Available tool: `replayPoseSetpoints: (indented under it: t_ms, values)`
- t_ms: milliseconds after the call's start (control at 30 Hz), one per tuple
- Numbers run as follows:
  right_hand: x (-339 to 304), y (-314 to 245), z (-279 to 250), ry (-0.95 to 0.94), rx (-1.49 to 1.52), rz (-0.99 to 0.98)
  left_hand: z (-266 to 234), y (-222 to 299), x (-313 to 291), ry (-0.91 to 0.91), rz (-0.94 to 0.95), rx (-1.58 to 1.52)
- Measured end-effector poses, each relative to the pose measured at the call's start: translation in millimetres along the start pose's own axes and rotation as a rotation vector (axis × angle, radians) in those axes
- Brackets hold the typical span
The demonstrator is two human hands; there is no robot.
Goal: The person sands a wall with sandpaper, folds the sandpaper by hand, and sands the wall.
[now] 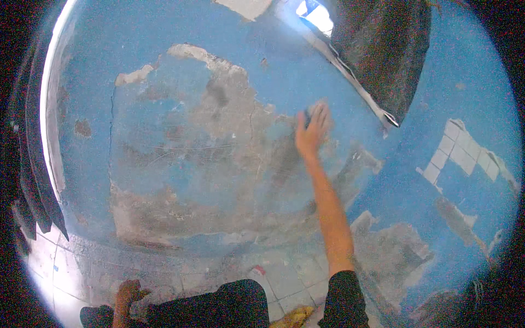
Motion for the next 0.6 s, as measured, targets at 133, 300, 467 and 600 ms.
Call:
replayPoseSetpoints:
  t_ms: [133,300,467,600]
  values:
    - [21.1,-9.6,1.9,-0.027,-0.041,0.150,3.5,-6.5,4.8,-0.001,0.019,0.002]
    - [-114.8,-18.1,43.8,-0.100,-0.113,0.115,5.4,-9.6,0.9,-0.020,-0.023,-0.014]
    - [-152.4,-6.1,45.7,-0.158,-0.168,0.051,-2.3,3.7,4.7,-0.081,-0.035,-0.038]
    - [-9.2,-10.9,7.0,-0.069,0.004,0.126,17.9,-12.3,12.0,-0.060,-0.057,-0.053]
Point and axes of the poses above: each hand's wrist, its own x-axis towards the middle knuckle, its own z-axis out of the palm, y = z × x, the point moved 4 cm from there along x, towards the middle knuckle, and after that the axes turned 6 degrees about -x, right-handed, at the moved point
